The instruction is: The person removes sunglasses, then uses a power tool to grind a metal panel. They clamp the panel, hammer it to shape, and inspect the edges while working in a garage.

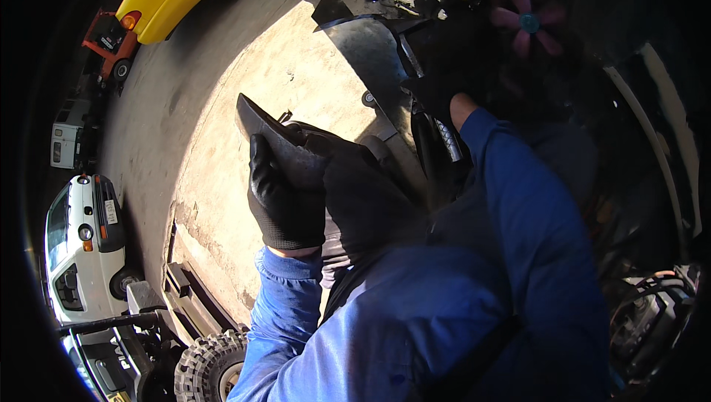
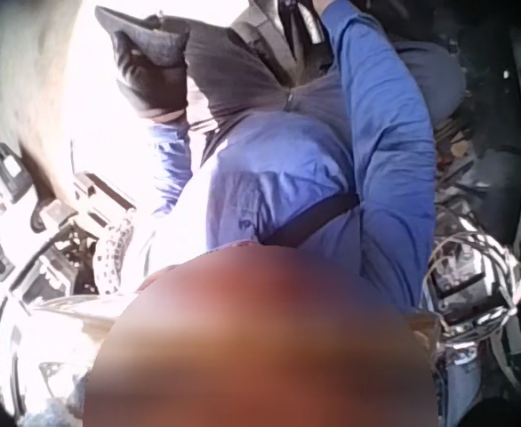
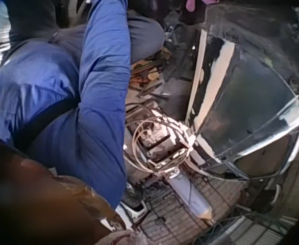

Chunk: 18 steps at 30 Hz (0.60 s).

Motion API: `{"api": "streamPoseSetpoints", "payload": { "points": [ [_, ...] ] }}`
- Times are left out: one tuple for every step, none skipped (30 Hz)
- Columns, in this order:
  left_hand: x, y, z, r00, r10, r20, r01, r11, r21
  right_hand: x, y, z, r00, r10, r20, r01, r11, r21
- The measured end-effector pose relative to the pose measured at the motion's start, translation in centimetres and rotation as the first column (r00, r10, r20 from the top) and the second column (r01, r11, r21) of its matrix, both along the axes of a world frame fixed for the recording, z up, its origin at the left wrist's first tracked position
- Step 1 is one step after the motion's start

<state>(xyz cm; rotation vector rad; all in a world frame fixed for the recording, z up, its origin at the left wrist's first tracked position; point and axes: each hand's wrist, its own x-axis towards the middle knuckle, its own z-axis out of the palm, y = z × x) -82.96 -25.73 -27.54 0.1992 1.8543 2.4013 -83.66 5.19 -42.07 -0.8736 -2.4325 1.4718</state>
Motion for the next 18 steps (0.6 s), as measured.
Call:
{"api": "streamPoseSetpoints", "payload": {
  "points": [
    [-1.0, -0.2, 0.9, 0.996, -0.073, 0.055, 0.061, 0.978, 0.201, -0.7, 1.5, 0.3, 0.999, 0.021, 0.036, -0.02, 1.0, -0.014],
    [-2.3, -0.8, 2.1, 0.977, -0.201, -0.073, 0.212, 0.953, 0.215, -0.9, 2.5, 0.4, 0.998, 0.004, 0.057, -0.005, 1.0, 0.016],
    [-3.4, -0.9, 2.8, 0.938, -0.267, -0.221, 0.327, 0.894, 0.308, -1.1, 3.5, 0.6, 0.995, 0.022, 0.093, -0.015, 0.997, -0.077],
    [-4.6, -1.3, 3.5, 0.839, -0.18, -0.514, 0.263, 0.961, 0.091, -1.0, 4.4, 0.9, 0.995, 0.051, 0.088, -0.043, 0.995, -0.09],
    [-6.6, -2.0, 4.5, 0.892, -0.109, -0.438, 0.186, 0.973, 0.137, -1.2, 4.9, 1.2, 0.996, 0.045, 0.074, -0.037, 0.993, -0.116],
    [-8.2, -2.8, 5.1, 0.867, -0.139, -0.478, 0.274, 0.935, 0.226, -1.1, 5.5, 1.6, 0.997, 0.045, 0.063, -0.035, 0.989, -0.142],
    [-10.2, -3.8, 5.7, 0.713, -0.037, -0.7, -0.219, 0.937, -0.273, -1.1, 6.0, 2.0, 0.998, 0.046, 0.034, -0.04, 0.988, -0.148],
    [-11.9, -4.7, 5.8, 0.503, -0.142, -0.852, -0.6, 0.653, -0.463, -1.2, 6.5, 2.4, 0.999, 0.048, 0.002, -0.047, 0.987, -0.155],
    [-13.8, -5.8, 5.7, 0.325, -0.245, -0.913, -0.838, 0.373, -0.398, -1.4, 7.0, 2.9, 0.998, 0.059, -0.02, -0.062, 0.979, -0.192],
    [-15.2, -6.7, 4.6, 0.195, -0.324, -0.926, -0.919, 0.269, -0.287, -1.8, 7.3, 3.2, 0.998, 0.053, -0.035, -0.058, 0.985, -0.164],
    [-16.6, -7.6, 3.4, 0.168, -0.397, -0.902, -0.935, 0.226, -0.274, -2.3, 8.0, 3.7, 0.998, 0.053, -0.042, -0.059, 0.985, -0.163],
    [-18.1, -8.6, 2.0, 0.129, -0.539, -0.833, -0.96, 0.141, -0.24, -2.9, 8.3, 3.9, 0.999, 0.03, -0.035, -0.035, 0.987, -0.155],
    [-19.4, -9.3, -0.2, 0.261, -0.43, -0.864, -0.838, 0.344, -0.424, -3.3, 9.0, 4.3, 0.999, 0.042, 0.01, -0.039, 0.976, -0.213],
    [-20.2, -9.5, -3.5, 0.807, -0.141, -0.573, -0.281, 0.761, -0.584, -4.0, 9.2, 4.3, 0.992, 0.032, -0.119, -0.061, 0.968, -0.244],
    [-20.9, -9.8, -7.1, 0.995, 0.082, -0.051, -0.089, 0.985, -0.149, -4.7, 9.4, 4.2, 0.956, 0.006, -0.293, -0.086, 0.962, -0.26],
    [-20.9, -10.6, -11.1, 0.998, 0.064, -0.024, -0.068, 0.958, -0.278, -5.4, 9.5, 4.0, 0.908, -0.042, -0.418, -0.092, 0.951, -0.296],
    [-20.8, -11.1, -15.5, 0.998, 0.067, -0.01, -0.067, 0.938, -0.34, -5.7, 9.8, 4.0, 0.882, -0.03, -0.471, -0.121, 0.95, -0.286],
    [-20.4, -12.2, -19.7, 0.994, 0.053, 0.1, -0.001, 0.888, -0.46, -6.0, 10.0, 3.8, 0.874, -0.039, -0.485, -0.125, 0.945, -0.301]
  ]
}}
